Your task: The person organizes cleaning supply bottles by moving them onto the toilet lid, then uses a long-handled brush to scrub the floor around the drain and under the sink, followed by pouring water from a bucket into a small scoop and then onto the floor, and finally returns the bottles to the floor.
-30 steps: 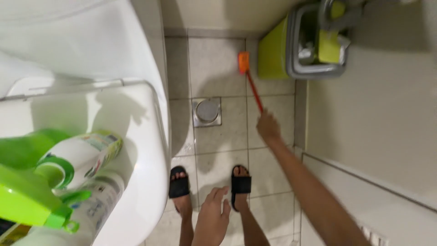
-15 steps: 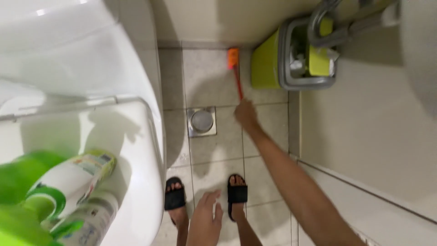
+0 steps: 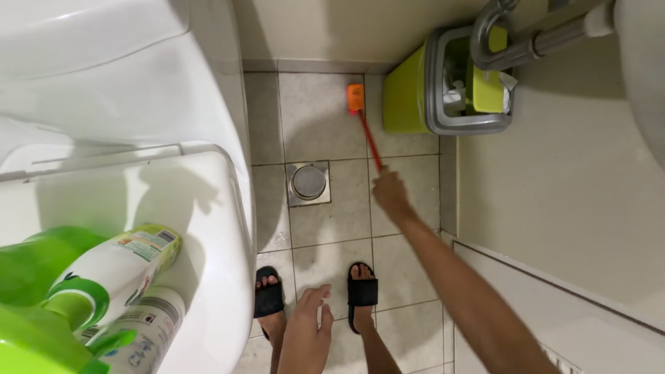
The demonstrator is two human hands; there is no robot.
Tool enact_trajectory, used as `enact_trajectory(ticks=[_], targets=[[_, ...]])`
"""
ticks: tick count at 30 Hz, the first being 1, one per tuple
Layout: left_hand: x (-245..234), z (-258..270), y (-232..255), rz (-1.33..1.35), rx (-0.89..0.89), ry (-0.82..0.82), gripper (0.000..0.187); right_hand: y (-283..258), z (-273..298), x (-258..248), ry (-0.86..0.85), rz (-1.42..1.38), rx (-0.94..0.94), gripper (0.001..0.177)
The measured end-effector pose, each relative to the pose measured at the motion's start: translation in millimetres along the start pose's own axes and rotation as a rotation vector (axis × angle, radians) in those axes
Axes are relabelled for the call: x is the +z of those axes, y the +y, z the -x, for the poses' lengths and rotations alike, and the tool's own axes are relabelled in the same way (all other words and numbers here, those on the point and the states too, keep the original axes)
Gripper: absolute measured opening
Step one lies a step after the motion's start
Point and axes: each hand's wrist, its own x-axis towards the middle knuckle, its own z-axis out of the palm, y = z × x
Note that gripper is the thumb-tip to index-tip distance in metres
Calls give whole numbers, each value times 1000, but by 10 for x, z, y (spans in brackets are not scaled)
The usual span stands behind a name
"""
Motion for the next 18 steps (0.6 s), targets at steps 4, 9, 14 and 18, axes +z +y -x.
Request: enact_trajectory(ticks=[4, 9, 14, 18], targets=[[51, 14, 151, 19, -9, -50, 45, -503, 262, 232, -52, -68, -104, 51], [-148, -29, 445, -92, 192, 69, 38, -841, 385, -144, 9, -95, -174, 35], [-455, -213, 731, -85, 184, 152, 44, -985, 158, -192, -123, -347, 112, 33], [-515, -231, 821, -2, 87, 158, 44, -863, 350, 408, 45, -145, -262, 45]])
